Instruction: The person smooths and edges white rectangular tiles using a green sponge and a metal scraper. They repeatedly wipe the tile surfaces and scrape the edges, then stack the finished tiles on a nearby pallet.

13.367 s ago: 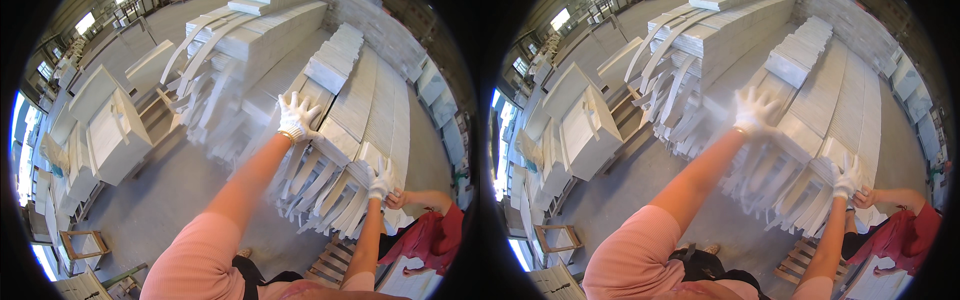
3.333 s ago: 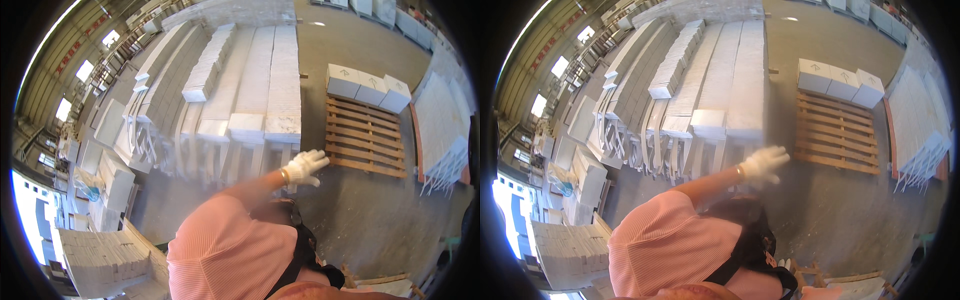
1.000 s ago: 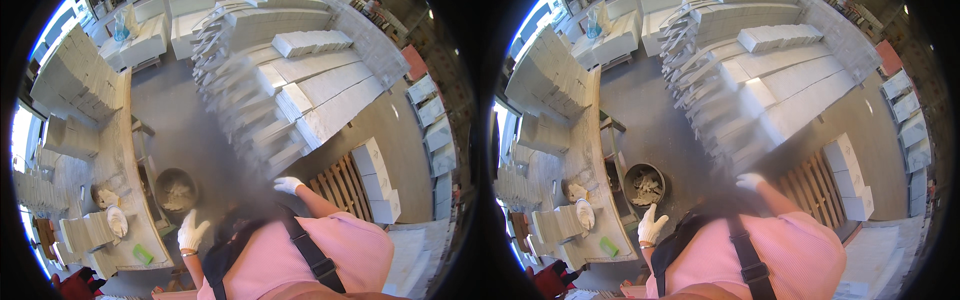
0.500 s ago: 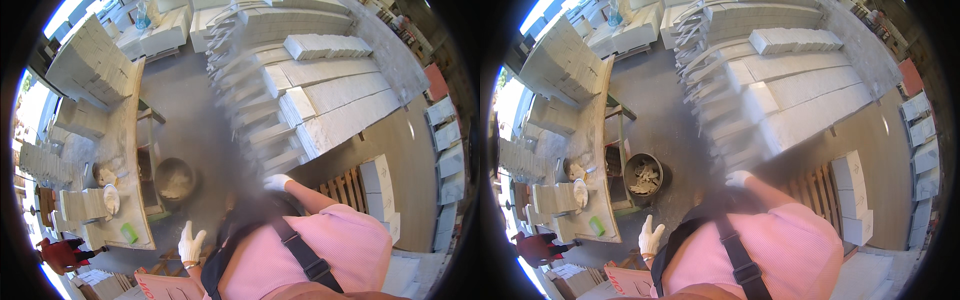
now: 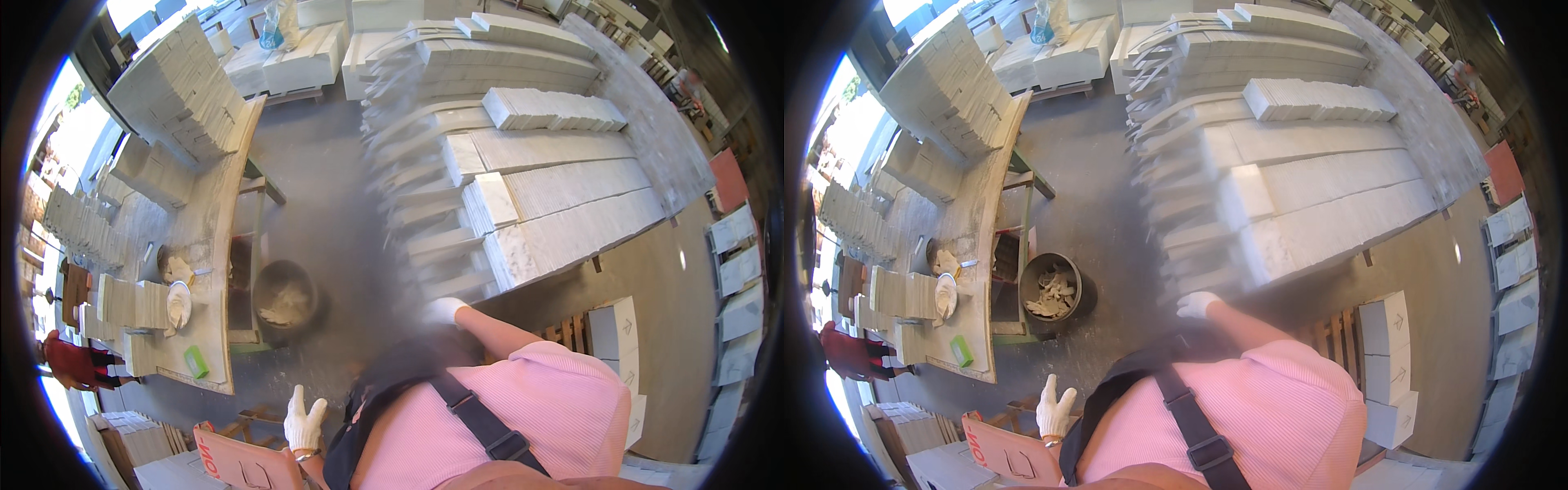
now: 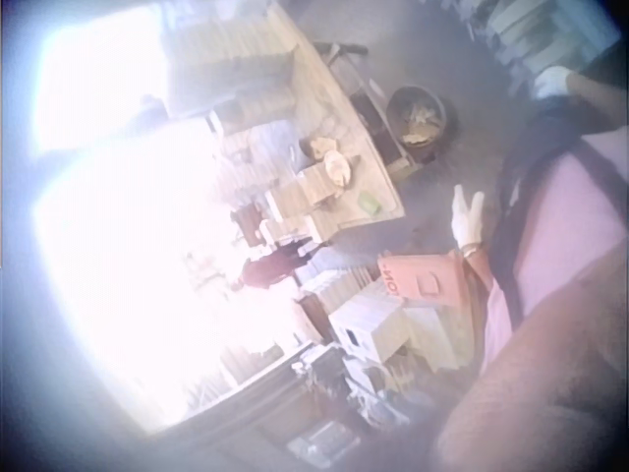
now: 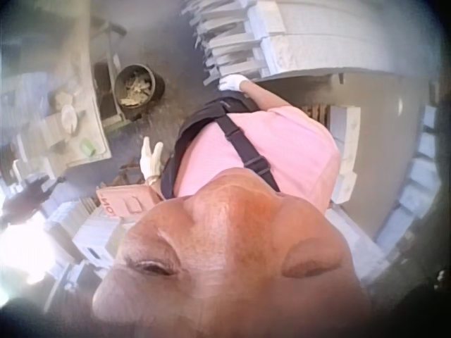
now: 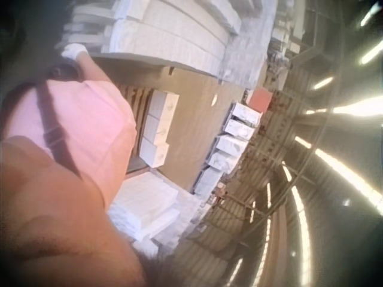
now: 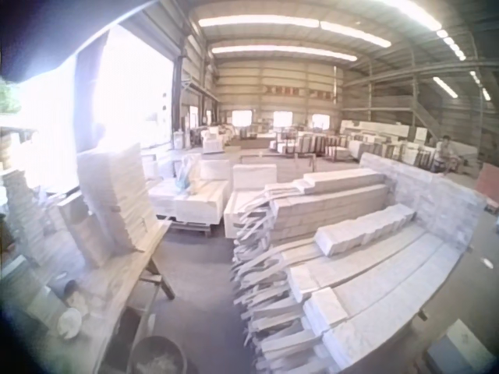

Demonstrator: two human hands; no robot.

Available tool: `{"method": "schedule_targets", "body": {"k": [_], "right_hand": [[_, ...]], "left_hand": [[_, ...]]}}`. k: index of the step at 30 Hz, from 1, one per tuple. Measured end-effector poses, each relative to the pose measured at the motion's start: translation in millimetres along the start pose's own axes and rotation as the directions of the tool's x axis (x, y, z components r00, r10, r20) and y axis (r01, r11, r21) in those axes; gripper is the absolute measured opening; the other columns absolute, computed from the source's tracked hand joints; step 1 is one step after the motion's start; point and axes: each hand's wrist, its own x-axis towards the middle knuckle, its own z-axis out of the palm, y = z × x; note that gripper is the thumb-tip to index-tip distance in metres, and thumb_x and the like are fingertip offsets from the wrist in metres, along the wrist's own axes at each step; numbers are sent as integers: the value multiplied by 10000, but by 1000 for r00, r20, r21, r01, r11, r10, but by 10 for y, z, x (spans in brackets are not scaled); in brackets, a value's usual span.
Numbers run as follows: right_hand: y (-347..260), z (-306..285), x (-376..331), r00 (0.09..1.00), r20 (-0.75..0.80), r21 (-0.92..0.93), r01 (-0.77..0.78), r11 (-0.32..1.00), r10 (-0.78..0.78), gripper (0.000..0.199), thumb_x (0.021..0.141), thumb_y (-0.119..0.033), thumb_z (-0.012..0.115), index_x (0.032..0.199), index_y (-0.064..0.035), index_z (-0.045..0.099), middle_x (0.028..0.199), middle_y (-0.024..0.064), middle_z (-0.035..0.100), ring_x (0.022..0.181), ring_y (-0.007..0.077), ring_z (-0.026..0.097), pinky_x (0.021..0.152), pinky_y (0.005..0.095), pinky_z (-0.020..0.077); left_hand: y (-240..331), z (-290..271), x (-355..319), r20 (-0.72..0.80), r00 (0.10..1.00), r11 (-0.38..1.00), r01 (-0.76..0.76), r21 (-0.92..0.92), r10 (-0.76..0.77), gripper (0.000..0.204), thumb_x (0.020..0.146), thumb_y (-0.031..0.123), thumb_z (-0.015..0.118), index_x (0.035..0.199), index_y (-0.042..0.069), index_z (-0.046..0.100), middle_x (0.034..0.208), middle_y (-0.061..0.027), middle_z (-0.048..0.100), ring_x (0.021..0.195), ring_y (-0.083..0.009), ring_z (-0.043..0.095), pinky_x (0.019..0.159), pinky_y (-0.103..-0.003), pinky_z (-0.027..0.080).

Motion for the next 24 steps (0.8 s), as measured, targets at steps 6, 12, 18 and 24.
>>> {"method": "schedule_targets", "body": {"k": [6, 12, 18, 24], "right_hand": [[-59, 5, 114, 998, -3, 18, 63, 998, -63, 628, 955, -488, 607, 1451, -103, 618, 1480, 151, 610, 1369, 338, 565, 1162, 420, 419], [-83, 57, 111, 997, 45, -32, 61, 998, -60, 558, 981, -447, 580, 1432, -122, 633, 1476, 146, 612, 1364, 348, 563, 1154, 425, 424], [-148, -155, -84, 999, 5, -14, 37, 999, -37, 479, 1006, -420, 563, 1402, -166, 653, 1457, 119, 629, 1320, 348, 587, 1131, 423, 443], [-138, -144, -174, 981, -77, -214, 158, 964, -178, 337, 909, -178, 654, 1241, -182, 707, 1354, 107, 657, 1255, 313, 627, 1017, 412, 536]], "left_hand": [[-191, 116, -187, -7, 998, 998, 59, -29, -59, 782, 915, 509, 693, 1513, 40, 507, 1467, -277, 564, 1321, -450, 559, 1088, -479, 455], [-698, 373, -56, 2, 994, 993, -111, 45, 111, 785, 918, 518, 686, 1512, 39, 506, 1469, -275, 567, 1339, -448, 551, 1100, -481, 451], [-597, 244, 151, -29, 989, 989, -147, 5, 147, 785, 917, 523, 693, 1508, 40, 512, 1472, -275, 564, 1335, -445, 557, 1096, -483, 460], [-491, -133, 228, 8, 1000, 995, 8, -101, -7, 809, 906, 553, 693, 1517, 56, 507, 1491, -254, 558, 1350, -423, 554, 1110, -471, 455]]}}
